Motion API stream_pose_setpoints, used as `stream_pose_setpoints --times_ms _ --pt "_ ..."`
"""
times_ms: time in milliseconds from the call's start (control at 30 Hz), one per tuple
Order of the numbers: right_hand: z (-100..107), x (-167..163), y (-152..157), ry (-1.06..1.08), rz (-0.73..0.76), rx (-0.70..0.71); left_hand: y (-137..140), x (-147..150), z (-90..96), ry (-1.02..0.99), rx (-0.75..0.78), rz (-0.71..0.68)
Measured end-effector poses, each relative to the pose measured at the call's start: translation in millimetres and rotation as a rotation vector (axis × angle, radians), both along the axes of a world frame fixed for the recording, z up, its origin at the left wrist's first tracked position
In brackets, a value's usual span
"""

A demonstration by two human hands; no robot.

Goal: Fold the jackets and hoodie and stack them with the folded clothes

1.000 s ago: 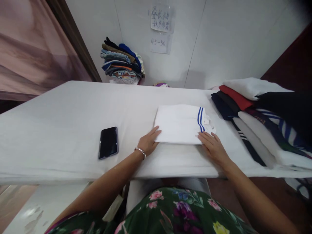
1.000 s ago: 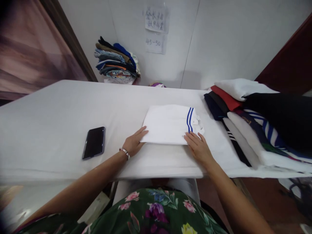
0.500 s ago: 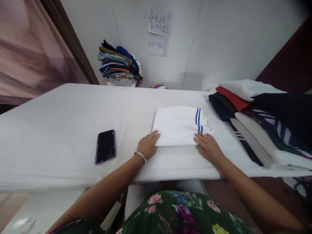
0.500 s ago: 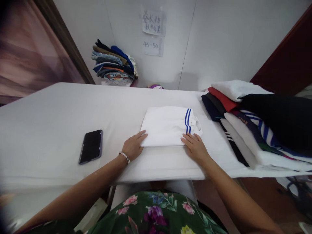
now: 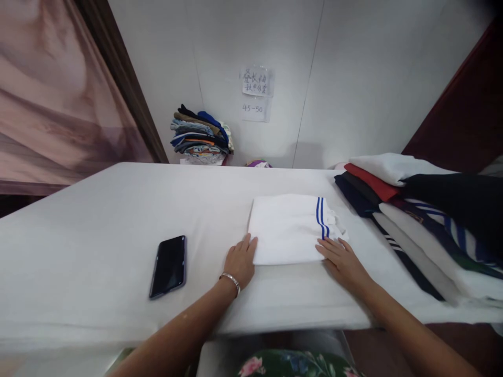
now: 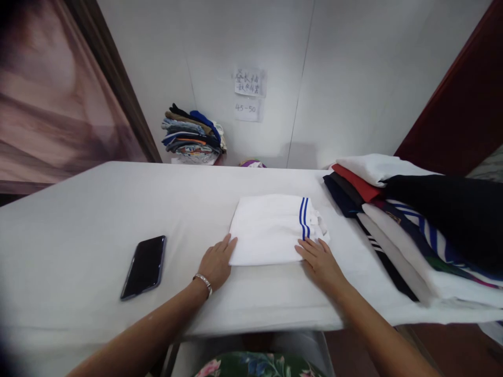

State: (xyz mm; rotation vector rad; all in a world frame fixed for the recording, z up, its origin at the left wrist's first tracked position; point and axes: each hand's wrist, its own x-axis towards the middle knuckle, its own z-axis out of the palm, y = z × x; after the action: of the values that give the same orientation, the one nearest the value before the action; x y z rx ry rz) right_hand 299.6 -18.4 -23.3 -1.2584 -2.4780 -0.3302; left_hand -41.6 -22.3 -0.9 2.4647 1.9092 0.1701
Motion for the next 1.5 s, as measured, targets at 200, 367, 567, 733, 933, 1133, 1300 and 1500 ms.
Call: stream_pose_setpoints --times_ms 200,367,567,733,933,1133,1300,1500 --pt "14 -39 -7 -0.058 0.021 0.019 -4 -6 -1.5 -0.124 0.1 -0.022" --pt "6 -45 18 -0.111 0.038 -0.052 -5 -7 -3.5 -0.101 0.139 -0.141" --pt "-4 -31 26 -0.142 0.09 -0.089 -2 -7 -8.7 -0.025 -0.004 -0.105" --pt "-5 -31 20 -0.124 0.107 -0.073 -8 -6 0.3 -0.062 0.142 -0.173" --pt "-5 -34 22 -0.13 0.088 -0.122 16 22 11.7 -0.111 0.198 -0.479" --pt "20 -28 7 -0.032 0.105 -0.367 44 36 -12.4 -0.106 0.199 -0.474" --pt "63 -36 46 0.189 0.07 -0.327 42 33 -16.2 -0.097 0.237 -0.471" --pt "73 -70 165 0.14 -0.339 -0.362 41 34 -11.9 -0.091 0.185 -0.465"
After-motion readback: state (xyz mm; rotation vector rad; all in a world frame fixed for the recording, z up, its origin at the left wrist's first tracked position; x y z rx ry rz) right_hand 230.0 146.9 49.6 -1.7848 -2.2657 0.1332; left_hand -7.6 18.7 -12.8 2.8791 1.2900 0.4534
